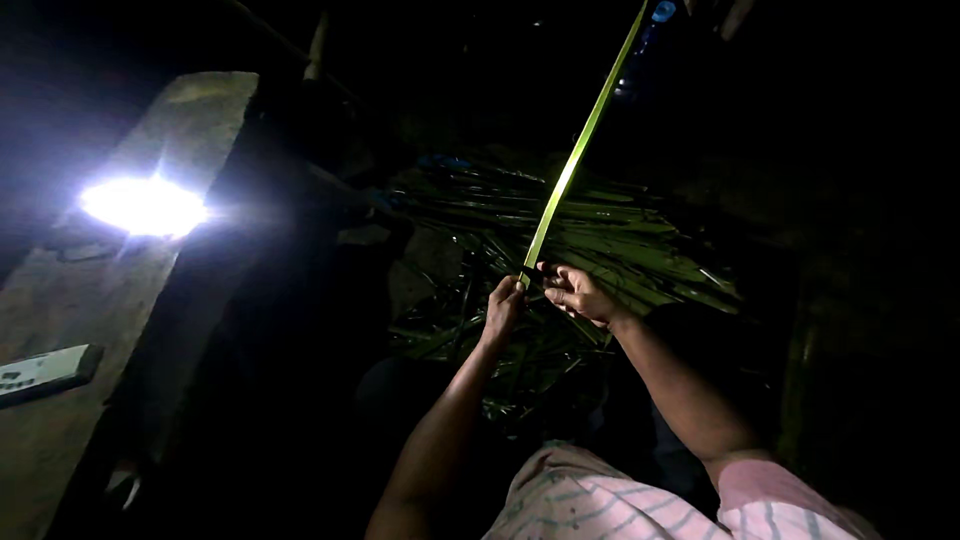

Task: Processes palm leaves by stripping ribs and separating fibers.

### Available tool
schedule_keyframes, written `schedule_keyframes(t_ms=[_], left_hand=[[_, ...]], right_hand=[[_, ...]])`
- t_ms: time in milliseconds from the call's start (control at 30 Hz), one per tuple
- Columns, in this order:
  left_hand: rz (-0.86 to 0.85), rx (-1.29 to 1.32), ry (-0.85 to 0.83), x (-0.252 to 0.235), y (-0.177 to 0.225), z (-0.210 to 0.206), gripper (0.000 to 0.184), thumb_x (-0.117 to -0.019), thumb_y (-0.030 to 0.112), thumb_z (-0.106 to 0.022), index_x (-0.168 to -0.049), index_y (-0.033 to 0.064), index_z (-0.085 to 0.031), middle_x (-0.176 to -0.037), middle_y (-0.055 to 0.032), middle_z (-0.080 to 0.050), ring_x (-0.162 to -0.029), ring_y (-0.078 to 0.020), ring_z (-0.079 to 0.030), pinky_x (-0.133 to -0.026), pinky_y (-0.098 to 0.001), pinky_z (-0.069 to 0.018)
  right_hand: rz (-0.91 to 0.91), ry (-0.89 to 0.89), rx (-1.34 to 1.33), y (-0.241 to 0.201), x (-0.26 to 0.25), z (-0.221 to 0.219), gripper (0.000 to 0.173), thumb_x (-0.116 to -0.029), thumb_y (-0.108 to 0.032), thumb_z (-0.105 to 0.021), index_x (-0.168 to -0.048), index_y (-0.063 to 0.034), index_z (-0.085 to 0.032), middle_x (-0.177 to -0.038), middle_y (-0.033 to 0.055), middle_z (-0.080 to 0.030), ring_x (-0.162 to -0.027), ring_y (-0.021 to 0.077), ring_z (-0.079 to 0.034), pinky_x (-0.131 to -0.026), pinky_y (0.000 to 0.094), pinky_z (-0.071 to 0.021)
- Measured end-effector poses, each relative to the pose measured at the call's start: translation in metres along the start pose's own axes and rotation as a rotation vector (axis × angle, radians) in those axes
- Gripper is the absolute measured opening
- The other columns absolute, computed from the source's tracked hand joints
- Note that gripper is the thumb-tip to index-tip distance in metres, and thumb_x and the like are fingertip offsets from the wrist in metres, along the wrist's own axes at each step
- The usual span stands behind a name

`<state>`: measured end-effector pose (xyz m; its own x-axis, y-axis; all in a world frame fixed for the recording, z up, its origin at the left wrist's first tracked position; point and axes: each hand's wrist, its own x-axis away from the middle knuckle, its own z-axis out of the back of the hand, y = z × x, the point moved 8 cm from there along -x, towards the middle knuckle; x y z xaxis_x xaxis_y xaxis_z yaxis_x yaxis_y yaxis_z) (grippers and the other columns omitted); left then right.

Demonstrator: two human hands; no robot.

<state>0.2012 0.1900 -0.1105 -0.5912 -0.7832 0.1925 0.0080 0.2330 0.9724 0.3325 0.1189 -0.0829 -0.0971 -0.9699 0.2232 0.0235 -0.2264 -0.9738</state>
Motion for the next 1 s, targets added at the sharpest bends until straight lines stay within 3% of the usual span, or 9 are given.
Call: schedule_keyframes(t_ms=[100, 167, 267, 400, 467, 500, 700, 833, 1000], left_hand=[[-0.107, -0.213, 0.078, 0.002, 0.003, 0.004, 0.027, -0.1083, 0.017, -0.043, -0.111, 0.0002, -0.064, -0.083, -0.0032, -0.064, -0.073, -0.0087, -0.06, -0.072, -0.0299, -0.0524], [-0.118, -0.282, 0.111, 0.003, 0.003, 0.006, 0.028, -0.1079, 0.019, -0.044, -0.11, 0.0012, -0.066, -0.087, -0.0059, -0.067, -0.079, -0.0123, -0.063, -0.078, -0.0357, -0.0537], [-0.152, -0.234, 0.089, 0.006, 0.005, 0.004, 0.026, -0.105, 0.014, -0.046, -0.109, -0.0011, -0.067, -0.087, -0.0051, -0.066, -0.08, -0.0092, -0.063, -0.079, -0.0317, -0.0536], [-0.171, -0.1, 0.06, 0.012, 0.014, -0.001, 0.023, -0.1032, 0.008, -0.045, -0.101, -0.0014, -0.066, -0.081, 0.001, -0.064, -0.071, -0.0018, -0.058, -0.068, -0.0219, -0.0506], [-0.178, -0.033, 0.036, 0.013, 0.018, -0.002, 0.024, -0.1019, 0.006, -0.043, -0.098, 0.0001, -0.066, -0.077, 0.0029, -0.063, -0.066, -0.0012, -0.057, -0.063, -0.0202, -0.0491], [-0.178, -0.012, 0.027, 0.014, 0.02, -0.003, 0.024, -0.1018, 0.006, -0.043, -0.098, 0.0008, -0.067, -0.075, 0.0039, -0.062, -0.064, -0.001, -0.055, -0.061, -0.0196, -0.0483], [-0.112, 0.133, -0.061, 0.012, 0.022, -0.007, 0.025, -0.1017, 0.009, -0.043, -0.086, 0.0071, -0.063, -0.061, 0.0077, -0.051, -0.052, -0.0001, -0.045, -0.051, -0.017, -0.0393], [0.025, 0.182, -0.144, 0.013, 0.02, -0.009, 0.027, -0.1039, 0.013, -0.042, -0.085, 0.0081, -0.061, -0.061, 0.0056, -0.049, -0.05, -0.0018, -0.044, -0.048, -0.0174, -0.0375], [0.114, 0.218, -0.209, 0.012, 0.018, -0.008, 0.03, -0.1028, 0.015, -0.037, -0.087, 0.0081, -0.061, -0.065, 0.0035, -0.055, -0.05, -0.0017, -0.045, -0.046, -0.017, -0.0383]], right_hand=[[0.025, -0.042, 0.038, -0.004, 0.001, -0.014, 0.05, -0.0978, -0.015, -0.062, -0.14, 0.0012, -0.042, -0.087, 0.0005, -0.063, -0.067, 0.0025, -0.055, -0.062, 0.0193, -0.0468], [0.017, -0.027, 0.023, -0.003, 0.001, -0.017, 0.041, -0.0979, -0.015, -0.063, -0.13, 0.0005, -0.044, -0.084, 0.0004, -0.061, -0.065, 0.0027, -0.055, -0.06, 0.0194, -0.0461], [0.012, -0.02, 0.006, -0.002, 0.001, -0.016, 0.056, -0.0957, -0.017, -0.067, -0.142, 0.0019, -0.042, -0.094, 0.0034, -0.069, -0.074, 0.0035, -0.061, -0.069, 0.0217, -0.0516], [0.065, -0.032, 0.085, -0.008, 0.003, -0.009, 0.02, -0.0953, -0.014, -0.069, -0.107, -0.0014, -0.058, -0.091, -0.0002, -0.069, -0.078, 0.0015, -0.064, -0.074, 0.0208, -0.0533], [0.122, -0.057, 0.102, -0.012, 0.004, -0.005, 0.026, -0.0957, -0.01, -0.068, -0.119, 0.0015, -0.064, -0.105, 0.004, -0.071, -0.093, 0.0034, -0.067, -0.087, 0.0234, -0.0557], [0.141, -0.051, 0.112, -0.014, 0.004, -0.003, 0.027, -0.0961, -0.009, -0.067, -0.121, 0.0017, -0.064, -0.107, 0.0044, -0.071, -0.095, 0.0032, -0.066, -0.089, 0.0234, -0.0555], [0.162, 0.025, 0.121, -0.02, 0.008, 0.003, 0.018, -0.0955, -0.005, -0.067, -0.113, -0.0005, -0.07, -0.099, -0.0003, -0.072, -0.088, -0.0012, -0.065, -0.084, 0.0198, -0.0553], [0.281, 0.036, 0.093, -0.022, 0.005, 0.005, 0.016, -0.0932, 0.003, -0.063, -0.108, 0.0013, -0.07, -0.096, 0.0004, -0.072, -0.084, 0.0007, -0.065, -0.081, 0.0211, -0.0568], [0.312, 0.093, 0.145, -0.022, 0.004, 0.005, 0.013, -0.0943, 0.002, -0.064, -0.105, 0.0024, -0.07, -0.095, 0.0029, -0.071, -0.083, 0.0017, -0.065, -0.079, 0.0219, -0.0564]])
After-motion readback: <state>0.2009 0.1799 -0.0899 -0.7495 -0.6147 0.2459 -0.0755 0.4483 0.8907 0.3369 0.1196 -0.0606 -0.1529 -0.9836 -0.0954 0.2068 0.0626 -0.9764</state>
